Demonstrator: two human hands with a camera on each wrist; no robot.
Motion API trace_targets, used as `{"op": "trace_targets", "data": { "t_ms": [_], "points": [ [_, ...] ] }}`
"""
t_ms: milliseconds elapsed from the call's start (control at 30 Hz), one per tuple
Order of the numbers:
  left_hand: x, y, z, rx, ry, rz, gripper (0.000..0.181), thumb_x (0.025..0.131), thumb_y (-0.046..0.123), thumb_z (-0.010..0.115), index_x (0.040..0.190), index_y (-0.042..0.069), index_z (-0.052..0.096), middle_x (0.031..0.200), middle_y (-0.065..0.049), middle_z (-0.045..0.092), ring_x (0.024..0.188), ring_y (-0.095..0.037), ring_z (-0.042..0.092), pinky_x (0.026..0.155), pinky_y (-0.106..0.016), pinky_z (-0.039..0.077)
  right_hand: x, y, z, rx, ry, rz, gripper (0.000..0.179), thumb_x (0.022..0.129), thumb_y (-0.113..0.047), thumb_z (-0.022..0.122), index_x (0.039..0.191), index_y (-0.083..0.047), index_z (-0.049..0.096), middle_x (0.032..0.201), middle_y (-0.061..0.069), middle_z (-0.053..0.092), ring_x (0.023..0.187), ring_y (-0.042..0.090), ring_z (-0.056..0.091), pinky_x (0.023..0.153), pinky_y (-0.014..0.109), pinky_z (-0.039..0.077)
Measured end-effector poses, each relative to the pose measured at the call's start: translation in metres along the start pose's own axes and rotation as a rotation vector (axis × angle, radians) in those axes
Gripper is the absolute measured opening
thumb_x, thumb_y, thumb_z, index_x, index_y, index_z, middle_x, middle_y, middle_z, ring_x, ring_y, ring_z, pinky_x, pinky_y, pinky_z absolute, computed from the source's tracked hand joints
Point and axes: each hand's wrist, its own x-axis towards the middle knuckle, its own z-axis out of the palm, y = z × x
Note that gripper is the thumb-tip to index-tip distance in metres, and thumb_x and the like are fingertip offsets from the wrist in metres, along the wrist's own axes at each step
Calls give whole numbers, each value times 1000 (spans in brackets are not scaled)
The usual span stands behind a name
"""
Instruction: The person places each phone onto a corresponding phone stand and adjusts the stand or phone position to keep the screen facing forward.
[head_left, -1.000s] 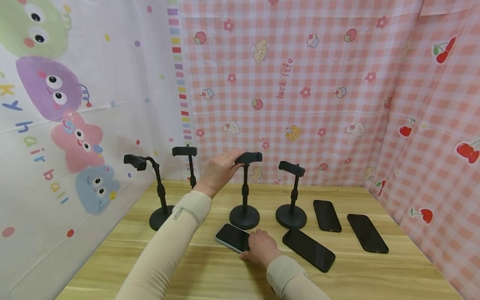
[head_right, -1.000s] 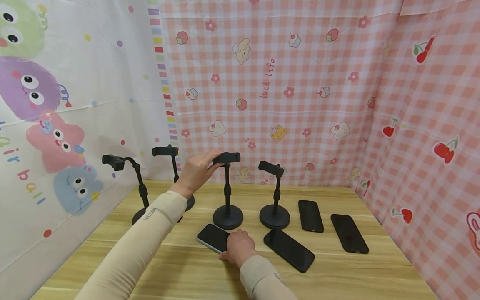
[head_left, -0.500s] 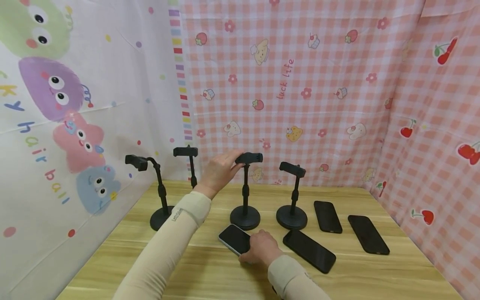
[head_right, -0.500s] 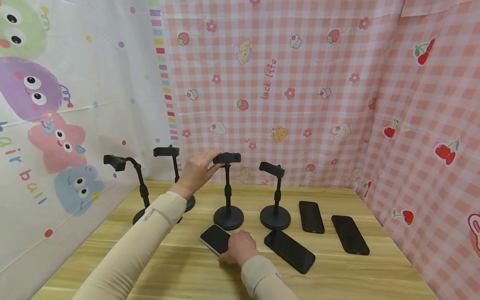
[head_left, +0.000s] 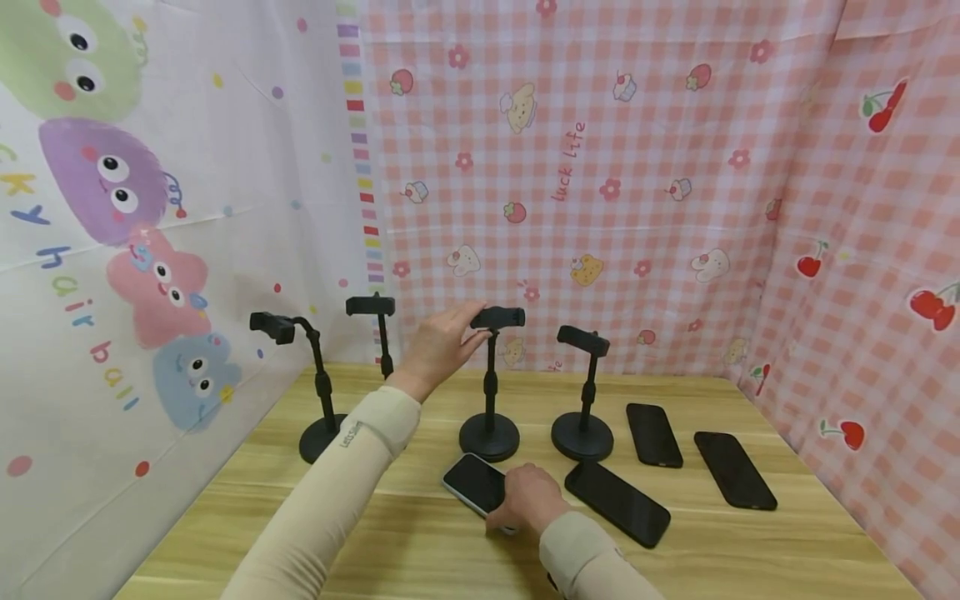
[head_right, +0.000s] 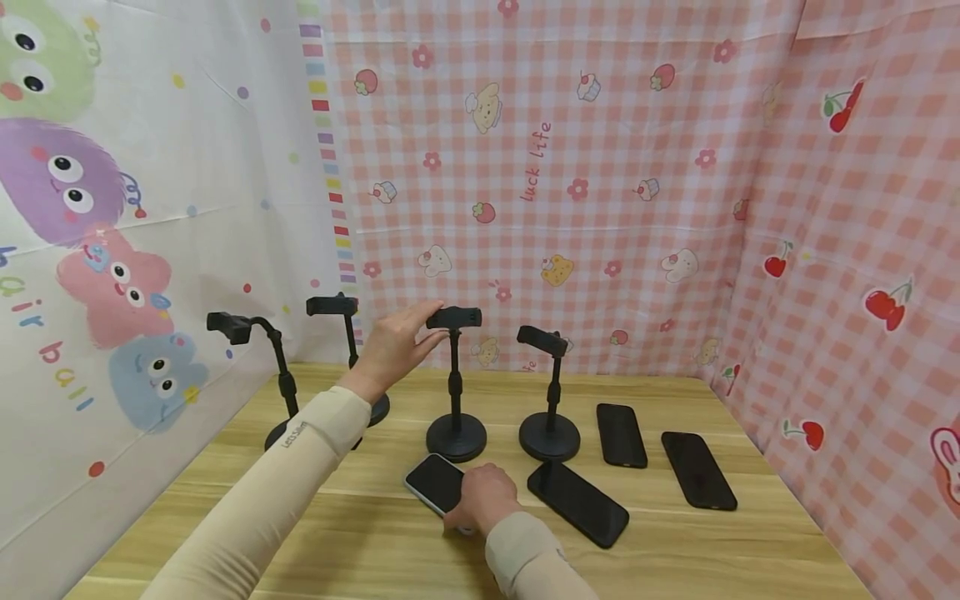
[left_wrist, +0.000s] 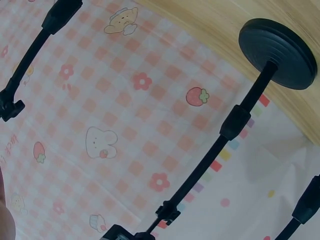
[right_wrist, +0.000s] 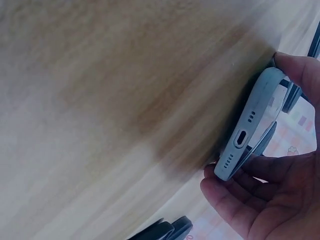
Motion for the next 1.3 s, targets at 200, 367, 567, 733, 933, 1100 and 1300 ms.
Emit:
{"op": "trace_targets", "data": {
  "t_ms": [200, 367, 567, 733, 933, 1100, 1300],
  "points": [
    [0, 1, -2, -18, -17, -19, 48, 88, 16, 78, 130, 1, 60, 123, -16, 66, 105, -26, 68, 87, -36, 55, -2, -1, -3, -3, -5, -12, 54, 67, -46, 87, 90, -1, 67, 82, 6, 57, 74, 21, 52, 75, 39, 51],
    [1, 1, -2, -31, -28, -21, 48, 90, 19, 76, 130, 0, 60, 125, -17, 66, 108, -27, 67, 88, -37, 54, -4, -2, -5, -1, -12, -3, 53, 68, -44, 87, 90, -1, 66, 82, 7, 57, 74, 21, 52, 75, 39, 51],
    [1, 1, -3, -72, -68, -69, 50, 93, 26, 72, 134, -1, 58, 128, -18, 63, 111, -29, 65, 91, -38, 53, -7, -1, -9, 14, 1, -4, 50, 67, -42, 87, 89, -2, 66, 80, 5, 57, 72, 21, 52, 74, 38, 51],
    [2, 2, -6, -105, -112, -113, 45, 100, 24, 62, 137, -1, 56, 133, -18, 61, 114, -30, 63, 96, -39, 50, -10, 1, -10, 30, 5, -4, 49, 67, -40, 87, 87, -2, 66, 79, 5, 58, 71, 20, 52, 74, 38, 51],
    [4, 6, -10, -159, -152, -207, 38, 107, 20, 46, 139, 2, 56, 135, -15, 60, 123, -29, 58, 103, -41, 45, -13, 0, -9, 31, -26, 49, 50, 68, -41, 87, 90, -1, 66, 83, 6, 59, 73, 22, 53, 76, 41, 52],
    [5, 7, -10, -184, -156, -245, 38, 107, 19, 45, 139, 2, 56, 135, -16, 60, 123, -29, 58, 103, -41, 45, -16, 0, -9, 57, -4, 72, 49, 66, -39, 88, 88, -2, 65, 81, 6, 57, 71, 22, 52, 72, 40, 51],
    [7, 8, -12, -216, -158, -260, 38, 107, 19, 47, 139, 2, 55, 134, -17, 61, 118, -30, 61, 99, -42, 48, -19, 3, -8, 79, 28, 81, 48, 65, -38, 89, 85, -2, 64, 79, 6, 57, 71, 21, 53, 70, 40, 52]
  ]
}}
